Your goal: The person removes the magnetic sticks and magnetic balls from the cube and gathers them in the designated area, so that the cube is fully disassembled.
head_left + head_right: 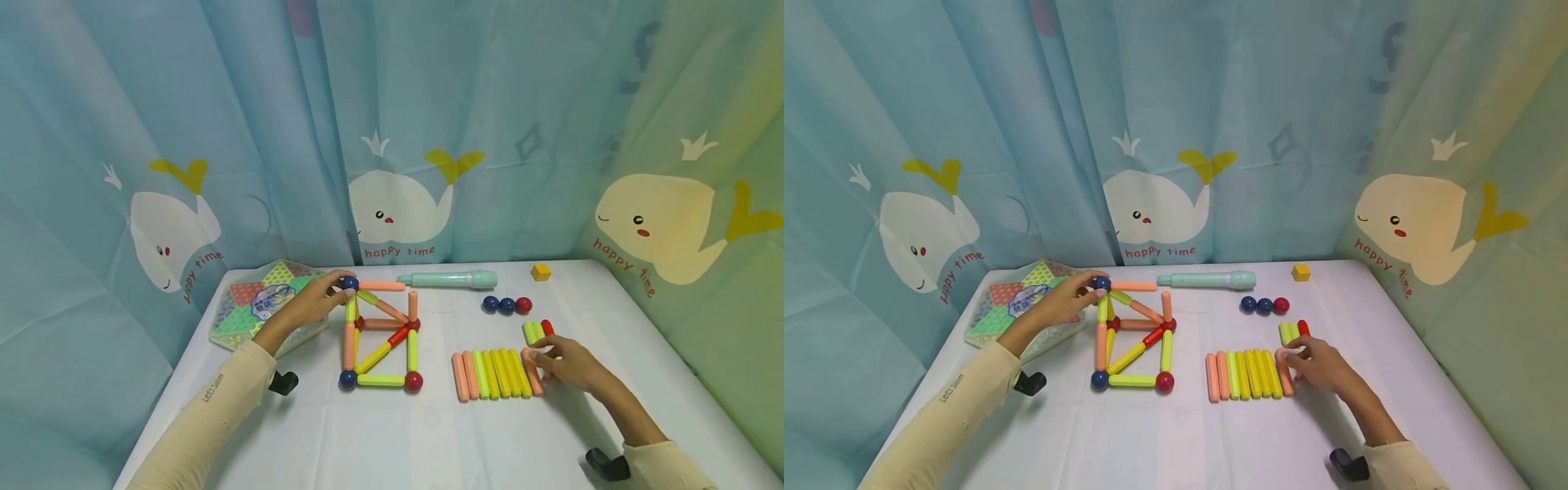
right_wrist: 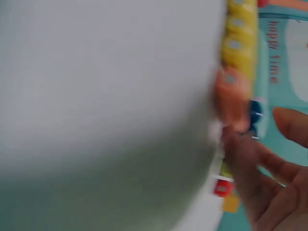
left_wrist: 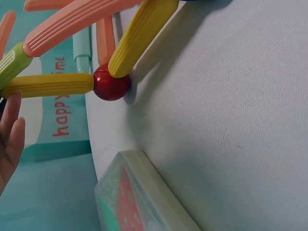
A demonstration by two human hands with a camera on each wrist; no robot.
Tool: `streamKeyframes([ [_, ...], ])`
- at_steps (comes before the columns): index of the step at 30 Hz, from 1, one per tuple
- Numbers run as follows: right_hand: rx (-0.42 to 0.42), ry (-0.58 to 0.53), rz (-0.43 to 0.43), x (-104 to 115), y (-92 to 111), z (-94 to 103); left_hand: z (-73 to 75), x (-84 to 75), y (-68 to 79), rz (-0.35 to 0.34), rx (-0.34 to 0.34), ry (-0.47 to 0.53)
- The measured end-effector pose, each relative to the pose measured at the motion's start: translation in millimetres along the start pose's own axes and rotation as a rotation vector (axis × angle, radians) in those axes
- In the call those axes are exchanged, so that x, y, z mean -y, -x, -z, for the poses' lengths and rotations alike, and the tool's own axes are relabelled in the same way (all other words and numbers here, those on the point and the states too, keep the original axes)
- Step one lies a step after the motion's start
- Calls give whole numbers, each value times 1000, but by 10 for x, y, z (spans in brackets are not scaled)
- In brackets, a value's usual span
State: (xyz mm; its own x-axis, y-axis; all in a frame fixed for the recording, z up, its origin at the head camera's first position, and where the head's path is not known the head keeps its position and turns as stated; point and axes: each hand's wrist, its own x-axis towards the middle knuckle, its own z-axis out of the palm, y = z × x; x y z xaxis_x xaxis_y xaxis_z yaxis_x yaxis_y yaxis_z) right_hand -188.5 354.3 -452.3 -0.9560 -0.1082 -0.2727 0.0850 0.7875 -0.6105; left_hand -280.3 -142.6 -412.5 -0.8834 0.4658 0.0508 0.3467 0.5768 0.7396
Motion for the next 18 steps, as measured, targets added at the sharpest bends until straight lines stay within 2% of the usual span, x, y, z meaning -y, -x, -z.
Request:
streamKeyframes([
  [4, -6, 43, 138, 242, -6, 173, 8, 12, 4, -2, -2, 0],
  [7, -23, 74, 244, 574, -81, 262, 15, 19, -5, 1, -5, -1],
  [9, -18, 94, 291, 822, -185, 252, 20, 22, -5, 7, -9, -1],
  [13, 47, 97, 357, 1249, -508, 57, 17, 27, -1, 12, -12, 1],
  [15, 92, 91, 378, 1382, -697, -101, 6, 27, 1, 6, -14, 3],
  [18, 161, 82, 367, 1483, -947, -356, -22, 25, -2, -7, -12, 8],
])
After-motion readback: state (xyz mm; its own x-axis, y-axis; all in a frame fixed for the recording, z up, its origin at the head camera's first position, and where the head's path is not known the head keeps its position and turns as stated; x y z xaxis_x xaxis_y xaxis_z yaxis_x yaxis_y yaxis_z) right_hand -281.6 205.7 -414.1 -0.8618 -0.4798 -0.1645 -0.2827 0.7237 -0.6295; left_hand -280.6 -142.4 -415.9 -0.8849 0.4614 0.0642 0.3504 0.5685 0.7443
